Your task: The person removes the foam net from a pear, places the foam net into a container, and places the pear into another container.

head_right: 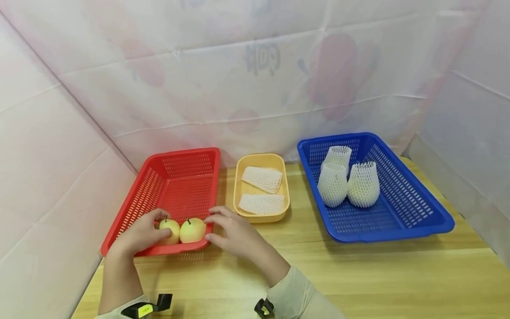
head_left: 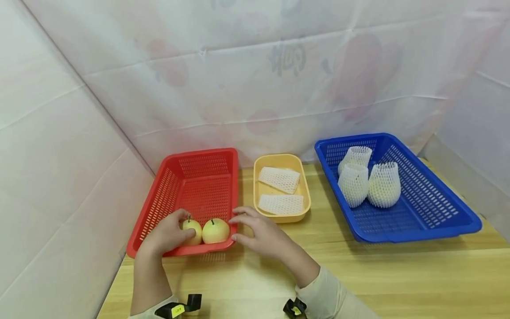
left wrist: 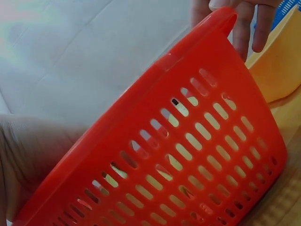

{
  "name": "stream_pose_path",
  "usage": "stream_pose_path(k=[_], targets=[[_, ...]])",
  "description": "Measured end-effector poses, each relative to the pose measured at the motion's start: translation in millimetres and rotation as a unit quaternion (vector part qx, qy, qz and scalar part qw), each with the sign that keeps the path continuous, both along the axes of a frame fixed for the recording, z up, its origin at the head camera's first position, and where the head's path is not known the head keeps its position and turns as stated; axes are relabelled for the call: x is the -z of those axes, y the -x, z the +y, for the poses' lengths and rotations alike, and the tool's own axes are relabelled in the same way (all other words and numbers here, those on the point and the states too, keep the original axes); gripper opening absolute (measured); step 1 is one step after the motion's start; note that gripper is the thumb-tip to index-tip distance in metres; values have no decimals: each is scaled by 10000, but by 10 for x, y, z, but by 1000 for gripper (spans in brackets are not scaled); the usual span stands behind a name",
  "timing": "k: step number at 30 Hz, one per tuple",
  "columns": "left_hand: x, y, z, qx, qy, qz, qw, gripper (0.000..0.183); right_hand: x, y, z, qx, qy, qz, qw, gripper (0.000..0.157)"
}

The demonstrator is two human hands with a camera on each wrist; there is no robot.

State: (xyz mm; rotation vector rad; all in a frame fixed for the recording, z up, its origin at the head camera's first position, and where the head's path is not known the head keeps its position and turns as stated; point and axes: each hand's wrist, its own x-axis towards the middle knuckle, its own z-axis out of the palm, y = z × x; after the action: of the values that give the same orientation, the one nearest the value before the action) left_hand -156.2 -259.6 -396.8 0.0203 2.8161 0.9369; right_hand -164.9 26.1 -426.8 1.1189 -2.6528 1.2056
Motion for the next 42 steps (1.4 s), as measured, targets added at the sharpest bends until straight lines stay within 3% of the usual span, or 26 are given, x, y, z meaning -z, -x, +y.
stream_pose_path(k=[3,10,15,25,33,37,42], targets=[[-1,-4,-6,68,11,8,10000,42,10,3,4,-19,24,-21,10000,35],[-35,-25,21,85,-80,-85,9999,52,16,10,9,-22,16,-28,10000,35],[-50,-42,22,-16,19,-105,9999,46,26,16,2,-30,-2,1,10000,34],[23,-2,-6,-199,-72,-165,9996,41,27,16,4,-34,-1,-8,10000,33],[8,-19,7,-86,-65,-197,9997,41,13,3,12,-8,-92,-45,9999,33],[-21,-46,16,30,-27,-204,9998,49,-20,-6,36,-7,-124,-158,9998,35],[-61,-80,6,71,-18,-205,9998,71,-77,-4,121,104,115,-139,9998,35]])
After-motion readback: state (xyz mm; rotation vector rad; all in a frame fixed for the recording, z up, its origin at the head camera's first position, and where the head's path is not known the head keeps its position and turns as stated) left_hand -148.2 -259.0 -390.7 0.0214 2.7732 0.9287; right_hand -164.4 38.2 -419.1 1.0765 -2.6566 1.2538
